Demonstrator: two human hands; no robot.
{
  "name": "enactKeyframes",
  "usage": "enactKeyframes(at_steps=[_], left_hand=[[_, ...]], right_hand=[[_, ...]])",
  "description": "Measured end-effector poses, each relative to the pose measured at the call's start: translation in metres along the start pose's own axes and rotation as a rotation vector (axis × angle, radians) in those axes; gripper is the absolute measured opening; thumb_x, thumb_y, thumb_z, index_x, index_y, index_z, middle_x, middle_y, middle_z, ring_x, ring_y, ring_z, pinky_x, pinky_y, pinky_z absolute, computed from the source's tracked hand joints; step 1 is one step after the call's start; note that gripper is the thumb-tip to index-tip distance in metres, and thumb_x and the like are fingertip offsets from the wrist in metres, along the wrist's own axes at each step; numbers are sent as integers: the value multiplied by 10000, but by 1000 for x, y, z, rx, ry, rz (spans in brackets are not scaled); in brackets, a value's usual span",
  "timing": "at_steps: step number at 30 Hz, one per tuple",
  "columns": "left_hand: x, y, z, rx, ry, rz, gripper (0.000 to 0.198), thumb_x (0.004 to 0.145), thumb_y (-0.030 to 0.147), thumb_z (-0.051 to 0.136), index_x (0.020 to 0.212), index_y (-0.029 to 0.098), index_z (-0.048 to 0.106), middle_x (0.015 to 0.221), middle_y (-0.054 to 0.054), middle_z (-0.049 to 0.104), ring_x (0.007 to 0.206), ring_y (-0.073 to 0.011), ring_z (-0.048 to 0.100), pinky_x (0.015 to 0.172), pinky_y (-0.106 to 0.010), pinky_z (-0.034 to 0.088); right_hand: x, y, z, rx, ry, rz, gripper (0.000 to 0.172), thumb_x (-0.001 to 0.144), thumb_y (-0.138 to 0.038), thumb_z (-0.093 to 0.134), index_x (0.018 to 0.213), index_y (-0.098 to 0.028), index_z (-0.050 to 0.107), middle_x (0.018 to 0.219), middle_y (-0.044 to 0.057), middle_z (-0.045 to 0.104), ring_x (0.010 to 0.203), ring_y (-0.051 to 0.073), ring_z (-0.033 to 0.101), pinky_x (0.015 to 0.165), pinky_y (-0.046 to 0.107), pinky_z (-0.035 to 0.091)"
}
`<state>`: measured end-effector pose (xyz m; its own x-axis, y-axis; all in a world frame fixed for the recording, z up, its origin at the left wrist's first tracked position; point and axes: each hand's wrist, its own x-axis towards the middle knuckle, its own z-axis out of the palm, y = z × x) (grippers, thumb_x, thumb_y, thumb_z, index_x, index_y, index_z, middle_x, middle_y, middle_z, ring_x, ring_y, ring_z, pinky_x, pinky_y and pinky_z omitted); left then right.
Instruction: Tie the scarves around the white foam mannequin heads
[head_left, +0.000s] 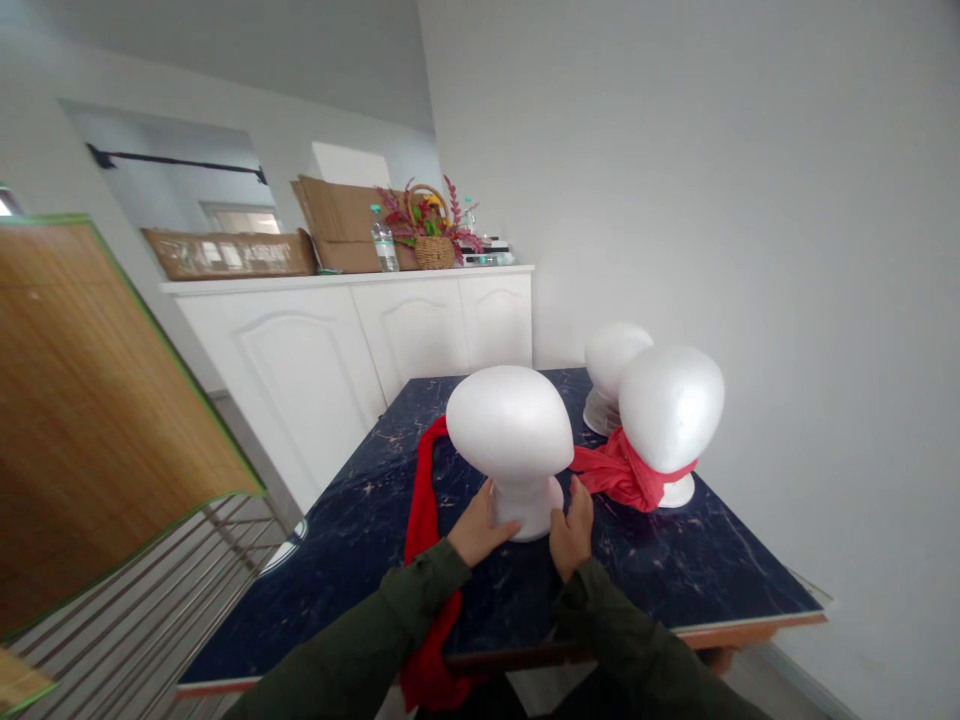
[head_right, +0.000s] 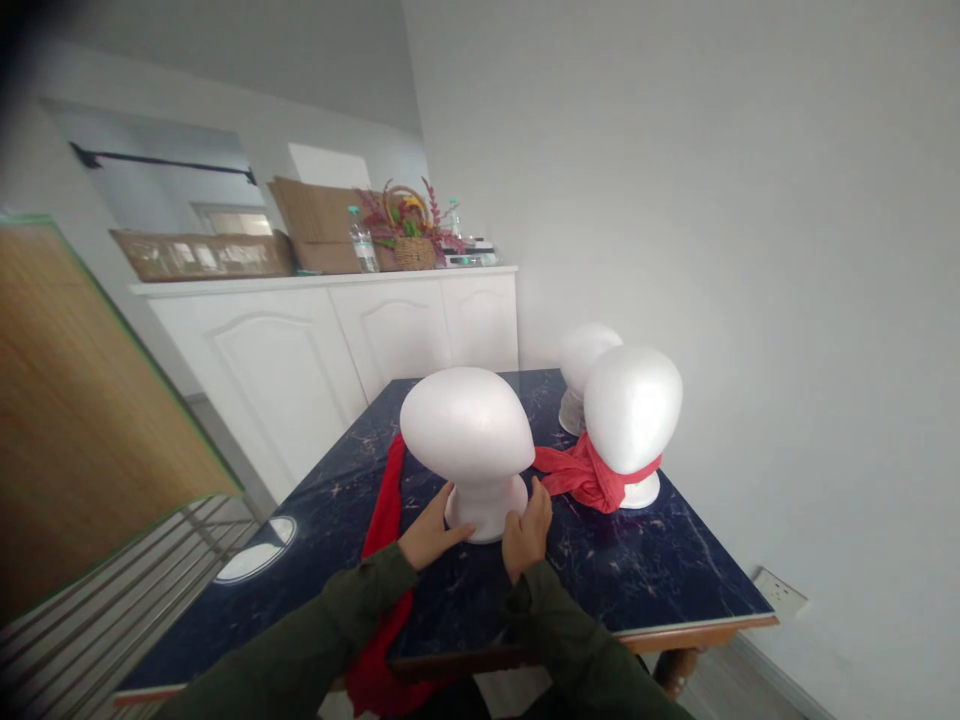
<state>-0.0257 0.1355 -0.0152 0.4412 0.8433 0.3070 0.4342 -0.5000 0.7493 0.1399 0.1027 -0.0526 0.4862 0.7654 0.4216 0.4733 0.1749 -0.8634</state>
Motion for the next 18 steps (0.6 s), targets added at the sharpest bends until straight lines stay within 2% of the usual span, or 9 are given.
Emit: enactKeyframes(at_steps=[2, 4, 8, 12, 15, 18], left_hand=[[7, 7, 13, -107, 70, 36, 815, 640, 446, 656, 1298, 163, 266, 1304, -165, 425, 1218, -278, 399, 1053, -423, 289], [13, 11, 21, -144, 150, 21, 829, 630, 436, 664, 1284, 161, 234, 1282, -167, 429, 1198, -264, 420, 1033, -400, 323], [16, 15, 18, -19, 311, -102, 887, 559, 445, 711, 1248, 178, 220, 1264, -168, 419, 1196, -277, 417, 1010, -392, 357], [11, 11, -5, 95, 489, -255, 921, 493, 450, 748, 1209, 155, 249, 1259, -183, 423, 1188, -293, 424, 1001, -385, 369], [5, 1, -30, 156, 482, -261, 868, 477, 448, 749, 1179, 159, 328, 1213, -153, 486, 1135, -296, 476, 961, -399, 401], [2, -14, -70, 241, 455, -184, 792, 465, 473, 731, 1119, 145, 429, 1108, -128, 572, 1088, -306, 508, 937, -425, 410]], right_hand=[[13, 4, 2, -18, -163, -49, 565, 714, -153, 329, 1277, -121, 357, 1329, 132, 381, 1268, 250, 297, 1066, 457, 215], [16, 6, 5, -18, -272, -95, 570, 716, -138, 317, 1281, -100, 375, 1332, 127, 403, 1260, 231, 333, 1069, 426, 235], [6, 6, 2, -17, -316, -289, 594, 698, -118, 331, 1287, -97, 406, 1339, 114, 417, 1264, 217, 347, 1077, 404, 250], [-4, -5, -6, -6, -511, -571, 641, 668, -87, 346, 1302, -157, 415, 1338, 58, 436, 1282, 191, 325, 1085, 410, 249], [-11, -16, -7, -37, -677, -686, 672, 656, -81, 364, 1324, -144, 384, 1364, 54, 404, 1301, 187, 286, 1079, 408, 260], [-16, -22, -5, -55, -759, -737, 657, 659, -83, 387, 1311, -159, 400, 1356, 46, 416, 1297, 189, 288, 1077, 409, 262]])
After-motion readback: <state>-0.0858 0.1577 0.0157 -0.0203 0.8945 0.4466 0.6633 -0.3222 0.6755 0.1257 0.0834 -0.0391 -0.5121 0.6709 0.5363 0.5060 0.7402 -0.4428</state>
